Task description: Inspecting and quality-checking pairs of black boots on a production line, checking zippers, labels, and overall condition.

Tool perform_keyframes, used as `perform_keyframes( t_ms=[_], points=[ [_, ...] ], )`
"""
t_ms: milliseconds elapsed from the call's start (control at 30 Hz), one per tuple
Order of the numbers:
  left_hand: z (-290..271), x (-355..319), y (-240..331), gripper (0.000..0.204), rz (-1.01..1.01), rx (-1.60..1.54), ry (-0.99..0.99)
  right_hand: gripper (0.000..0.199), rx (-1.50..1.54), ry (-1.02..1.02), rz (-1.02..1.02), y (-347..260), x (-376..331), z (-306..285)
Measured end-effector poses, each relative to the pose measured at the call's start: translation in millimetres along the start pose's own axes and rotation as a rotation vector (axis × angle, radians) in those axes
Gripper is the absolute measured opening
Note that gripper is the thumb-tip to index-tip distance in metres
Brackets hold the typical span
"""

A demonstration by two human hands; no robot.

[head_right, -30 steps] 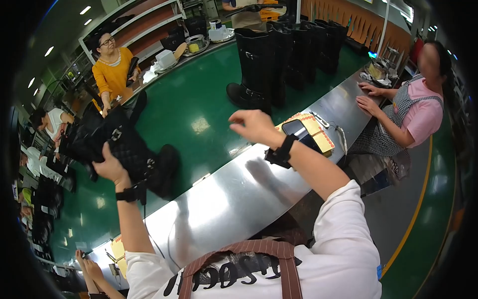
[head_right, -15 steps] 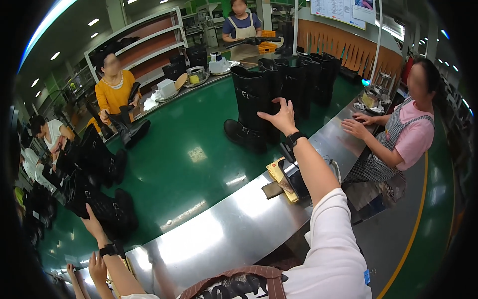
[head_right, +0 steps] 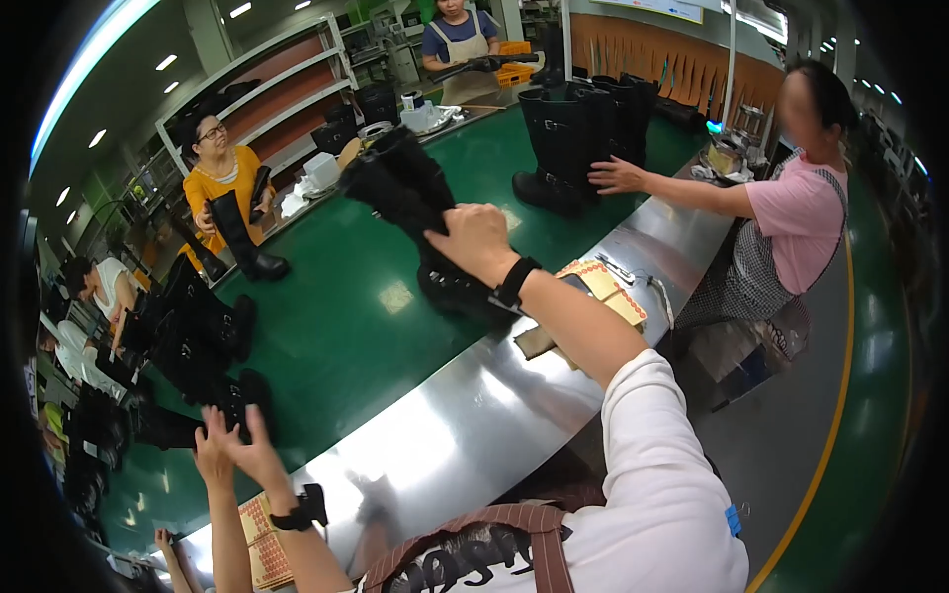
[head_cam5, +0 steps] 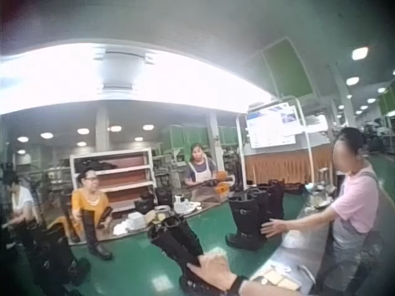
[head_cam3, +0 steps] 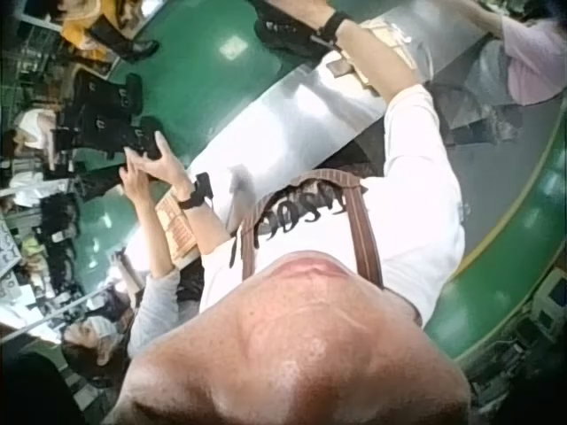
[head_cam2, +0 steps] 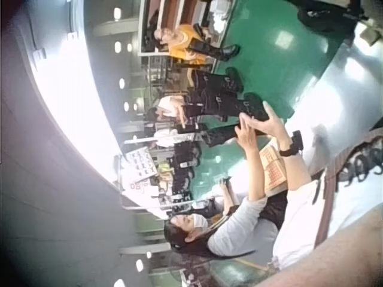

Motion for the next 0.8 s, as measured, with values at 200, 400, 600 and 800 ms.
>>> perform_keyframes(
  t_ms=[200,400,600,800],
  points=[
    [92.1,-118.5,34.0,0.127,0.161,-0.183,-0.718,0.05,0.295,-0.027,-0.28,-117.6,-87.8,-83.0],
    [78.6,-140.0,33.4,0.038,-0.213,-0.396,-0.754,0.064,0.457,-0.063,-0.476,-129.5,-131.2,-110.3],
    [34.0,-123.5,9.6,0.029,-0.242,-0.351,-0.538,0.032,0.47,0.079,-0.229,-99.1,-107.3,-117.1],
    [18.5,-129.4,7.8,0.036,-0.168,-0.502,-0.441,0.034,0.364,0.244,-0.209,-83.7,-124.9,-136.3]
  ],
)
Point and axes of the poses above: each hand's wrist, its own x-axis towards the middle knuckle, its own z-axis out of the palm, y = z × x, the point moved 1 cm from there along x, towards the middle knuckle, and after that the axes turned 5 degrees about -z, right-handed, at the moved point
